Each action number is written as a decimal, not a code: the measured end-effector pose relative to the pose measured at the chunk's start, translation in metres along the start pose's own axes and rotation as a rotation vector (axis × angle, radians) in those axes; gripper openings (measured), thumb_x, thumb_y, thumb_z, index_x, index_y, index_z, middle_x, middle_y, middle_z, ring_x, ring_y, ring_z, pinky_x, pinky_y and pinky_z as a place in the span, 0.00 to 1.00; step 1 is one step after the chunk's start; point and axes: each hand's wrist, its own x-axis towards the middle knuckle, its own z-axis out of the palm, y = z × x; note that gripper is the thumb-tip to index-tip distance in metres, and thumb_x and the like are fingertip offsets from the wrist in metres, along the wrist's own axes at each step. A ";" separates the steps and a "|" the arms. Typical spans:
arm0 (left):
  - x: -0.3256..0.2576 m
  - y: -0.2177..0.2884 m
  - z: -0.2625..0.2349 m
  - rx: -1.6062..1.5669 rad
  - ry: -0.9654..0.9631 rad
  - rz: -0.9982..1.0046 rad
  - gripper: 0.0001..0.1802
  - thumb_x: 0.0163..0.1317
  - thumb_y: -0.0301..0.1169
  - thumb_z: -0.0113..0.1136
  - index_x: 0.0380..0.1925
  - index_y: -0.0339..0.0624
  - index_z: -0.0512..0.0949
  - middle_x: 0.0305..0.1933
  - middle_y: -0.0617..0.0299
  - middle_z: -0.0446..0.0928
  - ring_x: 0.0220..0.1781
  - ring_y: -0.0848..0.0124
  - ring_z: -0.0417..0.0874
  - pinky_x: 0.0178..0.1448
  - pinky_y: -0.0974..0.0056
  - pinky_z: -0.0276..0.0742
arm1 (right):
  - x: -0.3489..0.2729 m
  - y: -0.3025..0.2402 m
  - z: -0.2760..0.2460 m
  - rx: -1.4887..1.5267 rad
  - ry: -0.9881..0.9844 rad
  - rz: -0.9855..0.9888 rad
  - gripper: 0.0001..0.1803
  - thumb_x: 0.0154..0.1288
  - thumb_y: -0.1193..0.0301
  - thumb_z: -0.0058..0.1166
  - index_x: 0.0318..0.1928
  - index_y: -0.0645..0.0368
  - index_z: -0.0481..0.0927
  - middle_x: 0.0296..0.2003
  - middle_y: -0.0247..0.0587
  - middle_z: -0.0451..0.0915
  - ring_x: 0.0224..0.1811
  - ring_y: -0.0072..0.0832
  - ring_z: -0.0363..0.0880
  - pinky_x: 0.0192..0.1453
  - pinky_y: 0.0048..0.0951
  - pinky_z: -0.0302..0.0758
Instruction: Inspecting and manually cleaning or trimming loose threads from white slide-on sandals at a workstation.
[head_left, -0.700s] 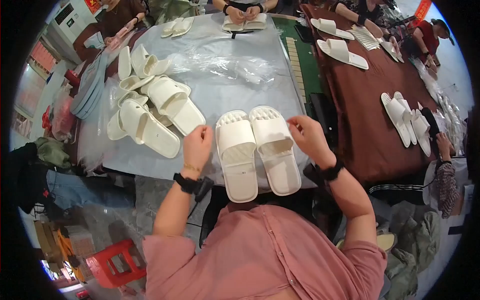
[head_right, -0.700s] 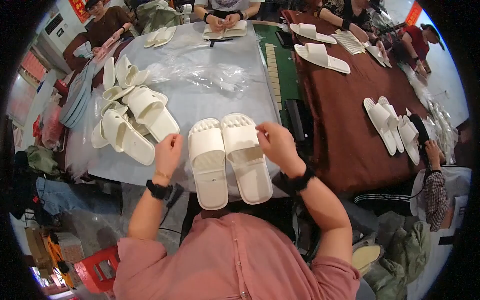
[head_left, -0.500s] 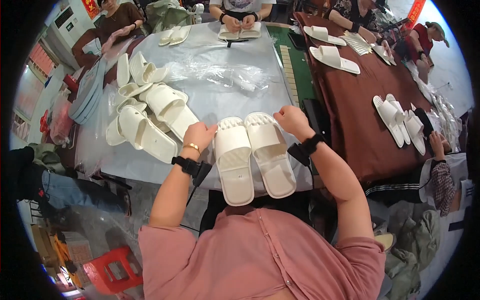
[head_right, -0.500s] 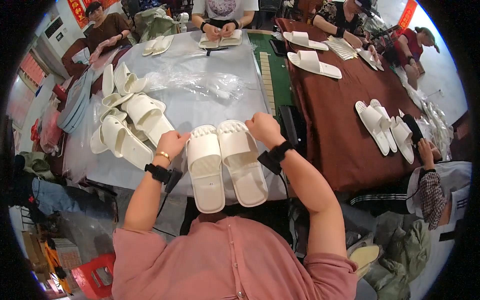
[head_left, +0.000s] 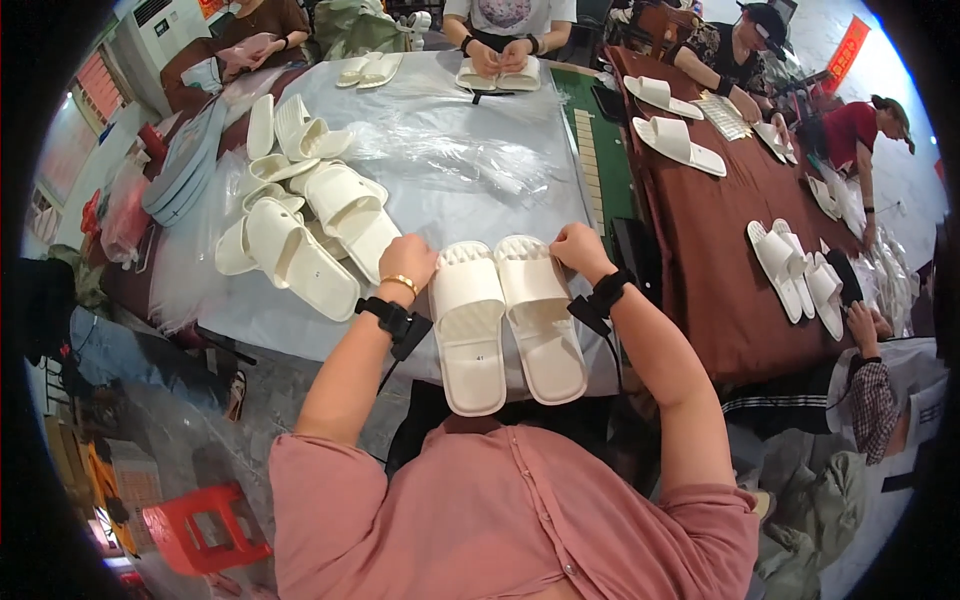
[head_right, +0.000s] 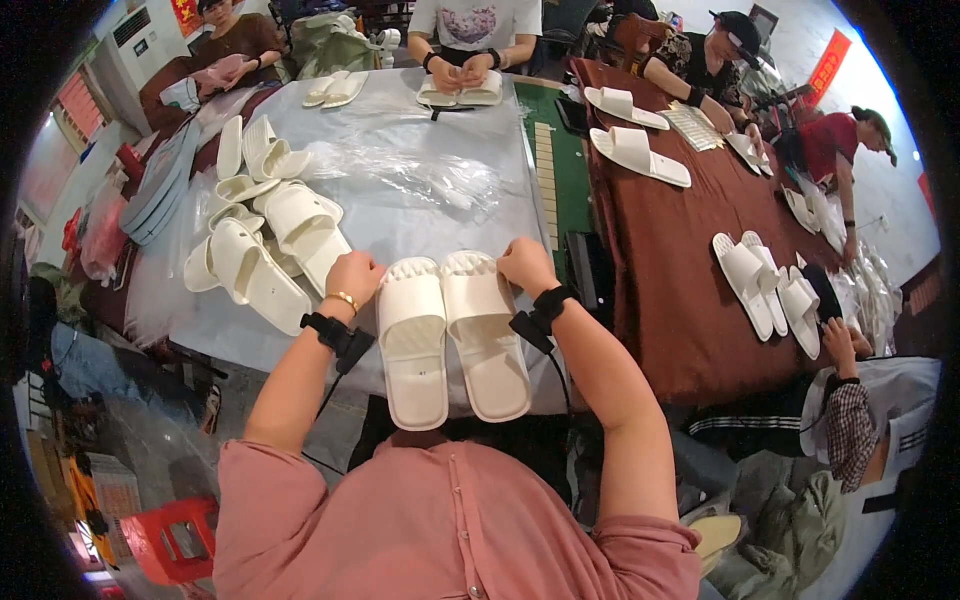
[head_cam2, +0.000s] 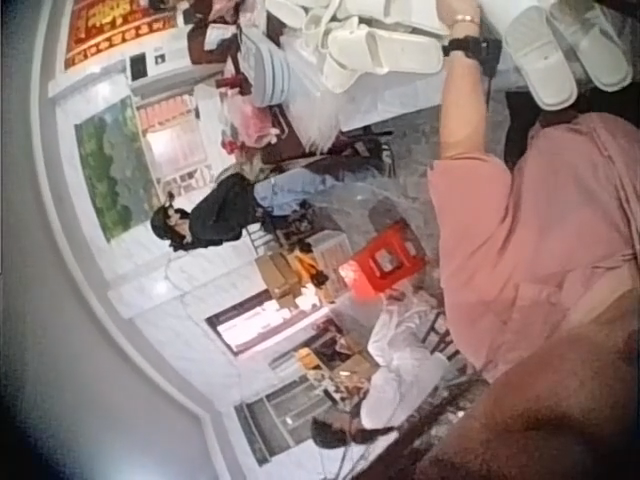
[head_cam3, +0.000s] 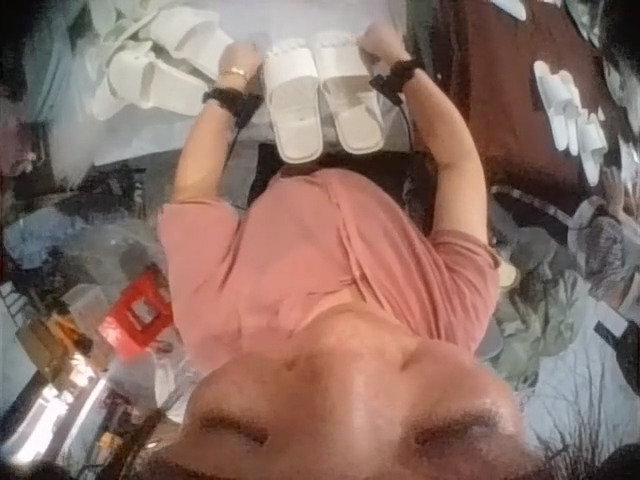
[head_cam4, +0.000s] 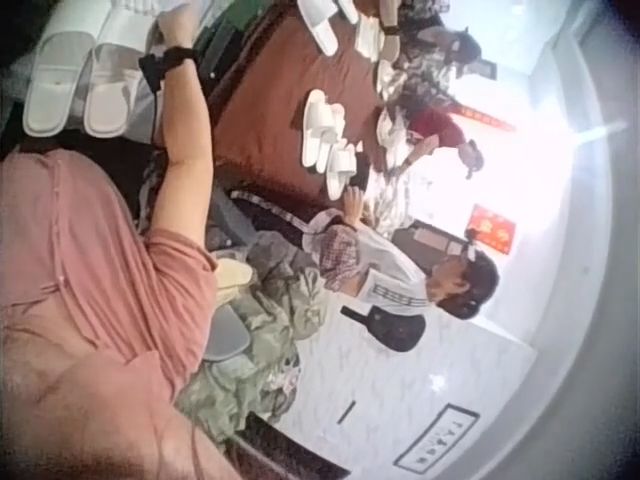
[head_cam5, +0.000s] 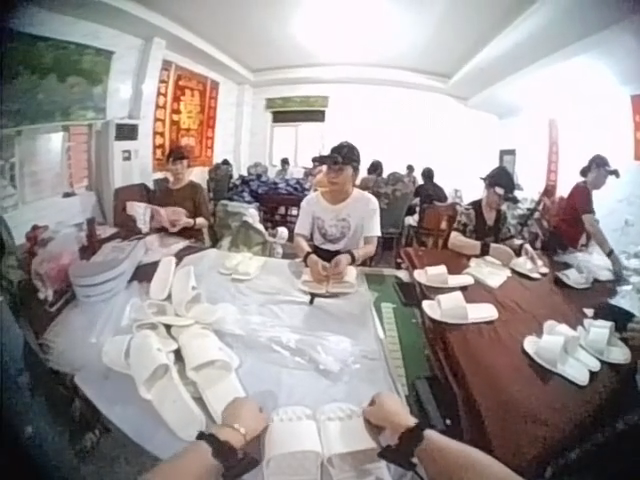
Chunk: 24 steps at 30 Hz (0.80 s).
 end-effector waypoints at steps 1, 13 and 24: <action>-0.003 0.005 0.000 -0.086 0.116 0.071 0.12 0.53 0.37 0.58 0.25 0.40 0.83 0.26 0.50 0.82 0.30 0.54 0.84 0.38 0.57 0.80 | -0.002 -0.003 0.000 0.074 0.063 -0.007 0.11 0.51 0.69 0.54 0.30 0.66 0.82 0.27 0.55 0.82 0.32 0.48 0.82 0.39 0.40 0.77; -0.014 0.055 0.025 -1.109 -0.061 0.158 0.05 0.62 0.27 0.57 0.36 0.37 0.78 0.28 0.67 0.78 0.29 0.81 0.77 0.34 0.74 0.72 | -0.038 -0.066 0.034 0.696 0.128 -0.316 0.06 0.59 0.75 0.56 0.35 0.65 0.80 0.25 0.37 0.81 0.28 0.18 0.76 0.35 0.22 0.73; -0.016 0.052 0.025 -1.348 -0.160 0.057 0.07 0.65 0.29 0.54 0.35 0.37 0.77 0.23 0.69 0.74 0.24 0.83 0.71 0.28 0.75 0.66 | -0.040 -0.061 0.044 0.744 0.122 -0.262 0.07 0.57 0.77 0.55 0.36 0.64 0.82 0.27 0.39 0.82 0.28 0.20 0.78 0.34 0.22 0.74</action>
